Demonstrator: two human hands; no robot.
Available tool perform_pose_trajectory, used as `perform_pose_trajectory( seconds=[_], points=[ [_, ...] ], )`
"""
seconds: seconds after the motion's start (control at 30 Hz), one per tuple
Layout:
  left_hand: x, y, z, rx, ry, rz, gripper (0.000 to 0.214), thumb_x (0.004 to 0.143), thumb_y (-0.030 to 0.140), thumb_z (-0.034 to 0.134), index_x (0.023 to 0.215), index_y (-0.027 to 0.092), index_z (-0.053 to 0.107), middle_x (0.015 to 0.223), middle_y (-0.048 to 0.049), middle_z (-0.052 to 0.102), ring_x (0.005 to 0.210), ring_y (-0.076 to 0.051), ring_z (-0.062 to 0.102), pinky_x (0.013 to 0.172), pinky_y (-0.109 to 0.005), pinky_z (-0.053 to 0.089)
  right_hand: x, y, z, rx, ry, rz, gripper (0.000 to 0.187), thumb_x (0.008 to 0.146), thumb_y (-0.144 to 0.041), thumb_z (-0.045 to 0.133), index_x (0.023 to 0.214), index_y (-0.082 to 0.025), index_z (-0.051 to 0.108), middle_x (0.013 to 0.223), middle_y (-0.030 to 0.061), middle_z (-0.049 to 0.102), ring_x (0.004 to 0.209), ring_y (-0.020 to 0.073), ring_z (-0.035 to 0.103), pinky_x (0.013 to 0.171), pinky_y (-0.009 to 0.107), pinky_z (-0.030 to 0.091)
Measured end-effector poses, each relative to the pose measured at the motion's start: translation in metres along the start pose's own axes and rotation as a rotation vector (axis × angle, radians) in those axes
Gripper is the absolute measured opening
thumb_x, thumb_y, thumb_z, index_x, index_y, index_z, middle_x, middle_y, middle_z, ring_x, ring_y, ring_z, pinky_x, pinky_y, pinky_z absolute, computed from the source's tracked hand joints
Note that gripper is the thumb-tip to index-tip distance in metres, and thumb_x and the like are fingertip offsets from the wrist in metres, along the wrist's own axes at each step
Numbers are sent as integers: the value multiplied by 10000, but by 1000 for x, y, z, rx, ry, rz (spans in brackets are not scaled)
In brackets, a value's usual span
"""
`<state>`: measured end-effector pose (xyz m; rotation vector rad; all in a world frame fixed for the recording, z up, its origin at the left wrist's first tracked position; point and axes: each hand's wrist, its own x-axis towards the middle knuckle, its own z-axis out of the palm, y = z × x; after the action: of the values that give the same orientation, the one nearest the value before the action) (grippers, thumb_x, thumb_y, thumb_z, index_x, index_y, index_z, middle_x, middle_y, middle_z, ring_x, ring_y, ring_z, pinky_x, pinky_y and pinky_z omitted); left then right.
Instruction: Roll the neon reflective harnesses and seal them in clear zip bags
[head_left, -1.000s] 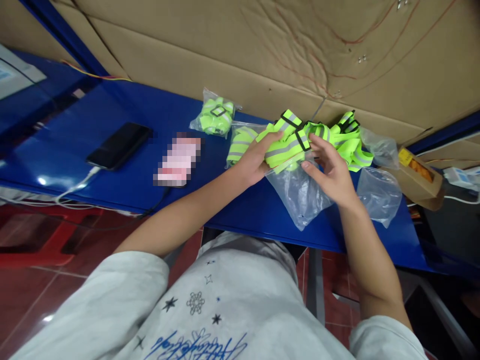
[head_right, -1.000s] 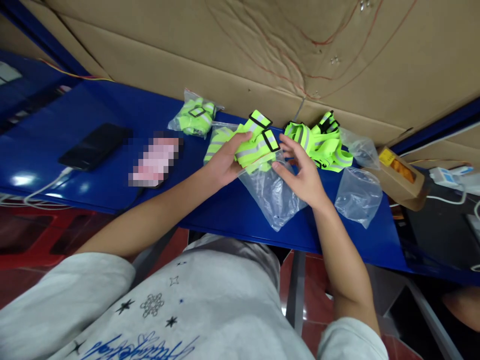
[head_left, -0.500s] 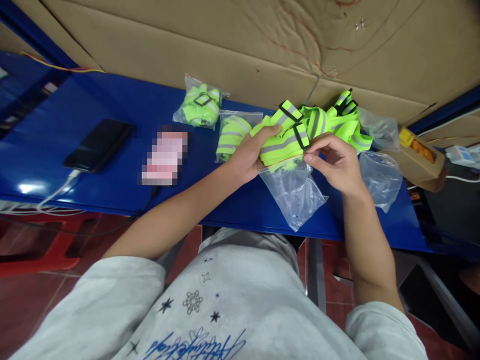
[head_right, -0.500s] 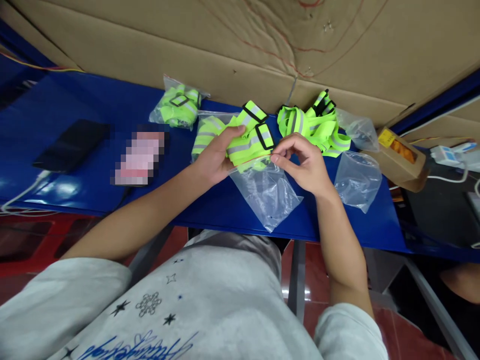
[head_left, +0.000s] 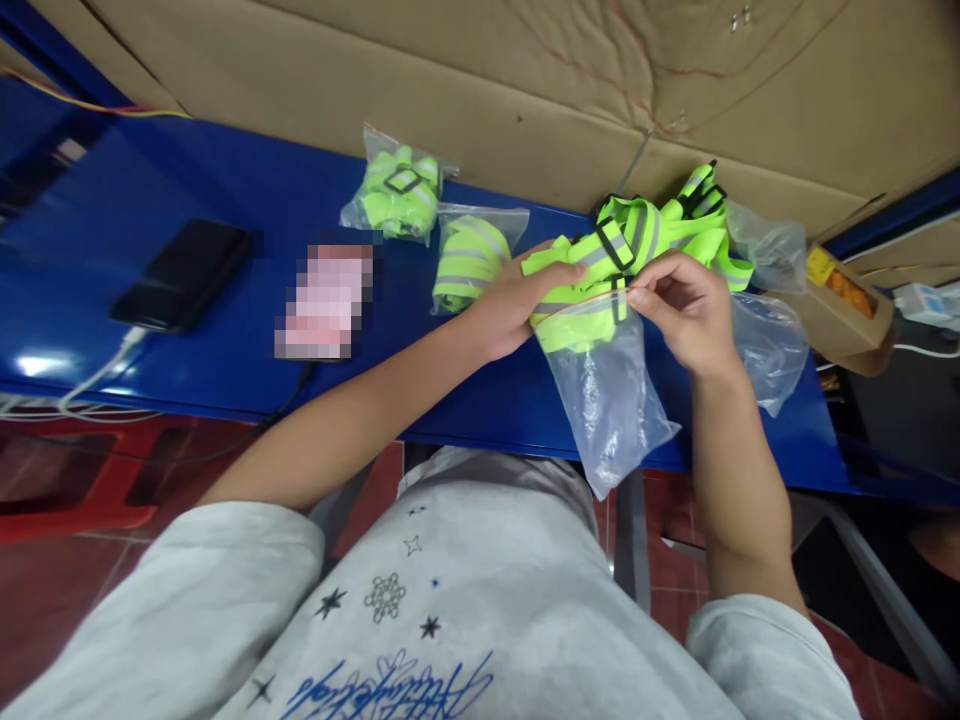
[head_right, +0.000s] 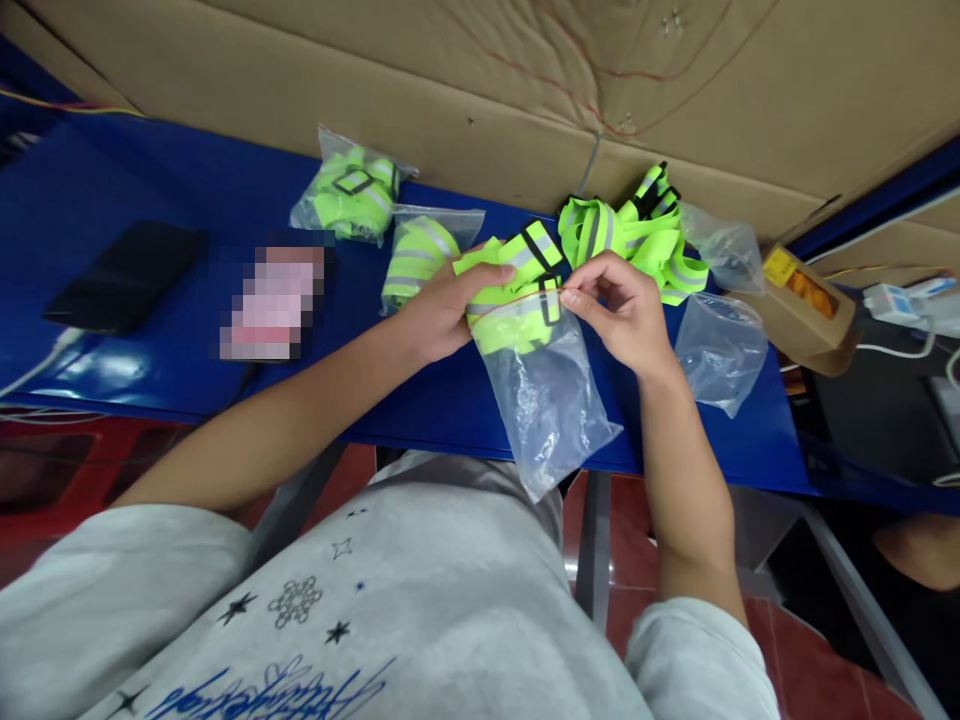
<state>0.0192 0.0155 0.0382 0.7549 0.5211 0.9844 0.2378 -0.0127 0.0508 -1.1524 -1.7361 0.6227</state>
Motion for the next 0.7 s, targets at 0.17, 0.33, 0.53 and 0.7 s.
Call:
perform_pose_trajectory(
  seconds=[0.17, 0.33, 0.53, 0.7],
  points=[
    [1, -3, -1, -30, -17, -136, 190, 817, 306, 807, 931, 166, 747, 977, -78, 813, 973, -269, 781, 952, -377, 620, -6, -5, 9, -58, 72, -7, 441, 859, -697, 750, 883, -267, 656, 764, -2, 562, 675, 154, 534, 661, 348, 517],
    [1, -4, 1, -96, -1, -154, 184, 861, 338, 770, 955, 182, 744, 1005, -64, 818, 1094, -282, 770, 1036, -394, 612, -10, -7, 12, 41, 95, 50, 375, 903, -634, 745, 1011, -277, 703, 891, 15, 637, 803, 158, 610, 762, 336, 558],
    [4, 11, -4, -184, -44, -74, 190, 925, 380, 682, 1016, 222, 734, 1147, -61, 803, 1267, -283, 708, 1079, -379, 598, -4, -8, -1, 362, 50, 288, 463, 911, -650, 711, 1239, -325, 674, 1136, 19, 746, 1013, 193, 718, 914, 364, 619],
    [1, 12, -3, -147, -84, -22, 209, 934, 380, 677, 1031, 206, 741, 1143, -55, 808, 1297, -293, 682, 1109, -396, 576, -5, -1, 8, 459, -82, 518, 610, 767, -716, 817, 1117, -232, 698, 1044, 55, 779, 891, 247, 761, 774, 426, 669]
  ],
)
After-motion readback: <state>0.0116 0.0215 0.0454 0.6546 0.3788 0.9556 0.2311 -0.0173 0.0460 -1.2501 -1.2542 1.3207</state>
